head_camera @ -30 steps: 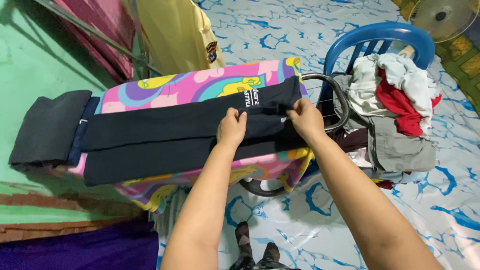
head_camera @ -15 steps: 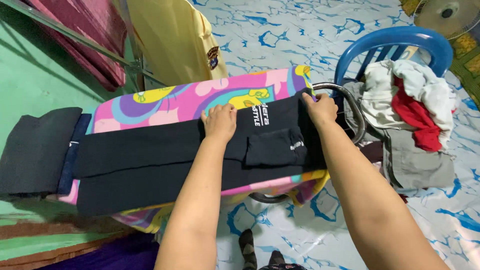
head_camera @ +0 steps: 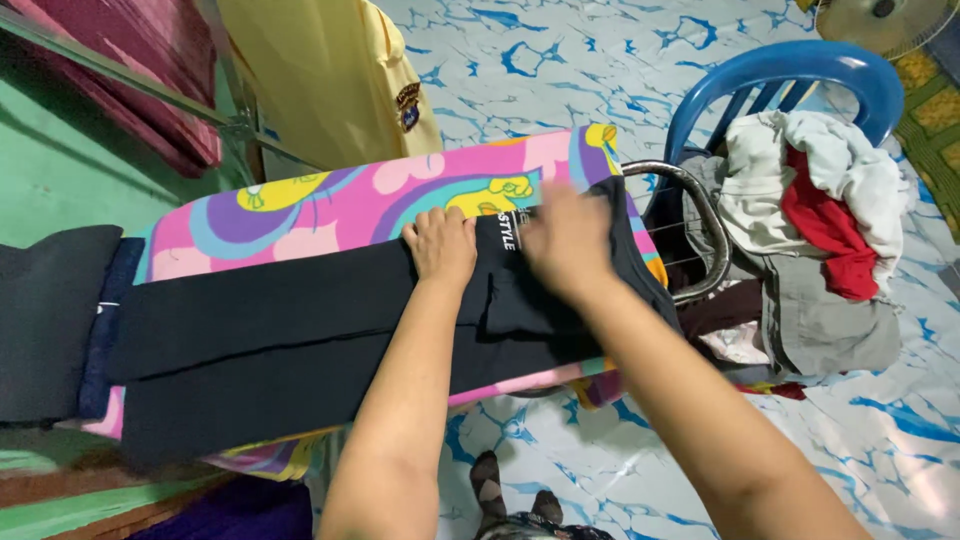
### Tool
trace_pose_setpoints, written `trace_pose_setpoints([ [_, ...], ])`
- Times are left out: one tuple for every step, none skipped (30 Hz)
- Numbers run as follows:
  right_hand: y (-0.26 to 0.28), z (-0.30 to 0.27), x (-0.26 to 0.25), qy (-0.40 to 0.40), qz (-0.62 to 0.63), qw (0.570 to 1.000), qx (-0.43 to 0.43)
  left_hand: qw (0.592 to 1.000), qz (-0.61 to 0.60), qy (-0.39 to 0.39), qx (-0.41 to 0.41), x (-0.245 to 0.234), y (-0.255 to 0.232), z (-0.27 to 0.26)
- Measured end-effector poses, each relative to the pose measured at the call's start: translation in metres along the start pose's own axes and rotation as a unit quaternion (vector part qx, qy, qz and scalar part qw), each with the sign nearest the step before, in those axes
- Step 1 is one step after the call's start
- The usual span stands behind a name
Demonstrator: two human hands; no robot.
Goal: Fold a black t-shirt on a table.
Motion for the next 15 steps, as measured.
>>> trace_pose_setpoints([
  [0.006,-0.009,0.005,0.001,0.000,1.000,0.000,1.000,0.000,0.001,-0.001,-0.002,-0.003,-0.003],
  [0.022,-0.021,0.014,0.053,0.014,0.995,-0.084,1.000,-0.017,-0.023,-0.007,-0.007,-0.006,-0.006],
  [0.040,-0.031,0.023,0.103,0.030,0.980,-0.170,0.998,-0.032,-0.051,-0.014,-0.014,-0.006,-0.008],
  [0.033,-0.032,0.022,0.101,0.032,0.979,-0.173,0.998,-0.029,-0.054,-0.016,-0.012,-0.005,-0.013],
  [0.022,-0.029,0.024,0.127,0.015,0.986,-0.111,0.994,-0.048,-0.096,0.010,-0.016,-0.003,-0.017],
  [0.011,-0.027,0.027,0.153,-0.001,0.987,-0.048,0.988,-0.066,-0.137,0.036,-0.019,-0.002,-0.022],
  [0.011,-0.028,0.030,0.156,0.001,0.986,-0.053,0.988,-0.063,-0.138,0.030,-0.019,0.002,-0.030],
  [0.006,-0.027,0.031,0.130,-0.025,0.991,-0.018,0.993,-0.069,-0.091,0.026,-0.015,0.006,-0.036],
  [-0.002,-0.024,0.030,0.099,-0.052,0.994,0.018,0.996,-0.077,-0.046,0.027,-0.010,0.006,-0.040],
  [0.011,-0.024,0.027,0.099,-0.051,0.994,0.015,0.996,-0.076,-0.048,0.025,-0.006,0.009,-0.042],
  [0.023,-0.027,0.028,0.136,-0.061,0.989,0.012,0.996,-0.078,-0.018,0.034,0.001,0.011,-0.047],
  [0.035,-0.030,0.028,0.172,-0.072,0.982,0.009,0.996,-0.080,0.012,0.043,0.008,0.013,-0.052],
  [0.036,-0.033,0.041,0.173,-0.068,0.983,0.005,0.996,-0.076,0.010,0.039,0.003,0.017,-0.053],
  [0.042,-0.037,0.055,0.182,-0.044,0.981,-0.048,0.997,-0.062,0.029,0.034,-0.001,0.021,-0.054],
  [0.046,-0.047,0.068,0.194,-0.020,0.976,-0.100,0.997,-0.051,0.051,0.027,-0.002,0.025,-0.061],
])
Point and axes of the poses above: each hand's wrist, its own z-axis towards the middle knuckle, its own x-axis out of the palm, y = z × x, the point moved 5 cm from there along z, towards the middle knuckle, and after that the axes turned 3 degrees about x, right-handed, at the moved point
